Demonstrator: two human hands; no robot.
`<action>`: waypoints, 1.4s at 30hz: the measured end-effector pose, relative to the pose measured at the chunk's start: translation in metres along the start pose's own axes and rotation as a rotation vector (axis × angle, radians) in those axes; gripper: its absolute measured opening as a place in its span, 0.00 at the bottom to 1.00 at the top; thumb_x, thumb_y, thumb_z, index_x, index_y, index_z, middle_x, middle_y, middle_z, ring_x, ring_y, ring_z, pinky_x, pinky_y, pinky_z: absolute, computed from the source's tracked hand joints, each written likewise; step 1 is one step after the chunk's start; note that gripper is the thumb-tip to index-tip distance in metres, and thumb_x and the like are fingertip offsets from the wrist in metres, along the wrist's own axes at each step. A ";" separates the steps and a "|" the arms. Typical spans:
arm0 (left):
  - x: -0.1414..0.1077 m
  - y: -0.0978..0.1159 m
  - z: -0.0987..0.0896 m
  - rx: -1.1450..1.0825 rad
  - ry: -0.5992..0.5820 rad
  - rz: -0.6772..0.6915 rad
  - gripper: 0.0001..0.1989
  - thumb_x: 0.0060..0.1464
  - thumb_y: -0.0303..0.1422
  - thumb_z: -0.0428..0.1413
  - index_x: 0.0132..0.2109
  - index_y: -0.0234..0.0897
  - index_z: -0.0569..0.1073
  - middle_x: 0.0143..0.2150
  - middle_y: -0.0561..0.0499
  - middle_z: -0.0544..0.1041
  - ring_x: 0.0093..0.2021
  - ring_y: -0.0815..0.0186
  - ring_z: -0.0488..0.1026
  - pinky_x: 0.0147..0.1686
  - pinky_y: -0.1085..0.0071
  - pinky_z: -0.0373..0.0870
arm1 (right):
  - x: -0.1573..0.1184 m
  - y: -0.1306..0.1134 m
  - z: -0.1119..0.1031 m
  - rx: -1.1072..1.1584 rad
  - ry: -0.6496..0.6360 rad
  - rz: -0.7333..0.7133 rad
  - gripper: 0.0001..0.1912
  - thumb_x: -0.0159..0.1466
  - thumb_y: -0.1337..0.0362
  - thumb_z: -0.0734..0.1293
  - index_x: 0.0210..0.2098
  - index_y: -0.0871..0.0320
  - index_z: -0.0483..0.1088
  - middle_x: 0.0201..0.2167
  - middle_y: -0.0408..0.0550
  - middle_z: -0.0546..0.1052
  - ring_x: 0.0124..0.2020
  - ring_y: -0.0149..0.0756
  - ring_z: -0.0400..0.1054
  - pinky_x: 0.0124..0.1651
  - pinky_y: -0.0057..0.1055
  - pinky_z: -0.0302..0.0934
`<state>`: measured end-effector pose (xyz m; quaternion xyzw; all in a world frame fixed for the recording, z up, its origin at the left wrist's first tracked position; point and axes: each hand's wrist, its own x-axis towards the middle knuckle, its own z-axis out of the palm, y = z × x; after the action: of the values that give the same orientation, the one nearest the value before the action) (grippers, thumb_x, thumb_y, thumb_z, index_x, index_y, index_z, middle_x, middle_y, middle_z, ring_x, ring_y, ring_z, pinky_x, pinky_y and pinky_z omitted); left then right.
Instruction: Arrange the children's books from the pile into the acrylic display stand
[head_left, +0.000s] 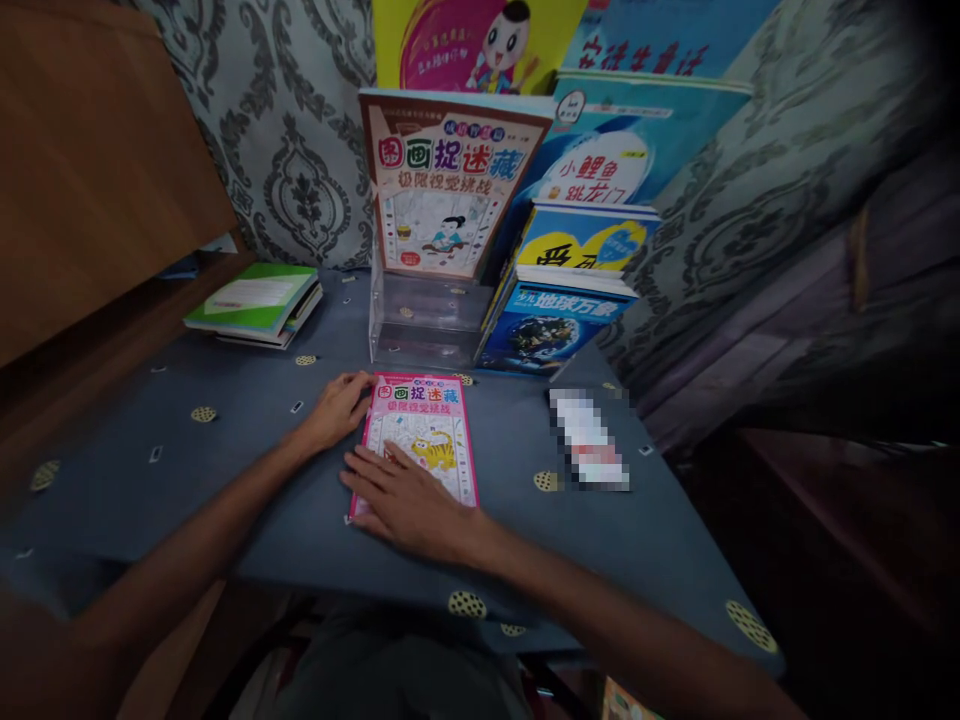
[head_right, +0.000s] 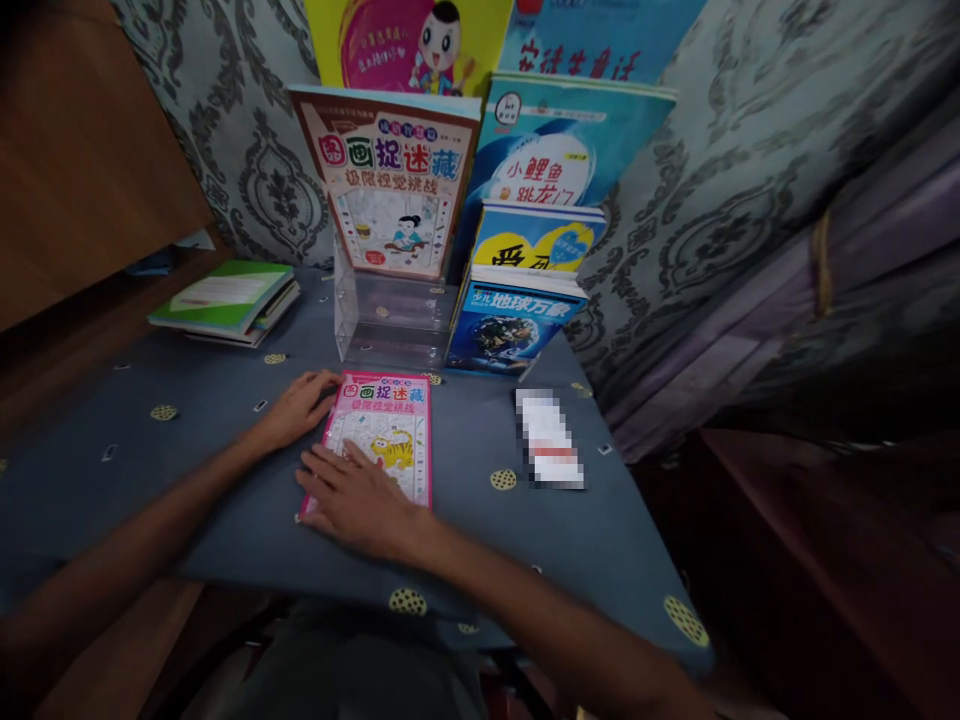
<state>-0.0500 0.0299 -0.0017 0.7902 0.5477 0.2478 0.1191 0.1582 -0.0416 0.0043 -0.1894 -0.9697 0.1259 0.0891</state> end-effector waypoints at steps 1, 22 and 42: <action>-0.001 0.001 0.001 0.008 0.001 0.004 0.13 0.63 0.34 0.47 0.52 0.39 0.69 0.52 0.44 0.77 0.55 0.56 0.69 0.57 0.56 0.65 | -0.004 -0.005 0.000 0.005 -0.002 -0.011 0.28 0.73 0.51 0.58 0.67 0.59 0.60 0.70 0.54 0.61 0.73 0.41 0.47 0.75 0.47 0.38; -0.008 0.015 0.003 0.177 0.011 -0.076 0.17 0.64 0.38 0.47 0.55 0.37 0.69 0.57 0.39 0.75 0.61 0.49 0.66 0.60 0.51 0.62 | -0.080 0.024 0.001 0.069 0.241 0.543 0.29 0.73 0.52 0.57 0.69 0.58 0.57 0.72 0.61 0.54 0.74 0.53 0.42 0.71 0.59 0.43; 0.002 0.034 0.003 -1.271 0.136 -0.705 0.15 0.47 0.23 0.61 0.44 0.33 0.73 0.40 0.44 0.83 0.38 0.60 0.81 0.43 0.63 0.78 | -0.085 0.034 -0.006 -0.015 0.174 0.581 0.35 0.70 0.48 0.61 0.70 0.59 0.55 0.72 0.65 0.53 0.73 0.59 0.42 0.71 0.59 0.43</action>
<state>-0.0204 0.0192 0.0119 0.3278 0.5261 0.5135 0.5933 0.2487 -0.0430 -0.0102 -0.4698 -0.8644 0.1222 0.1308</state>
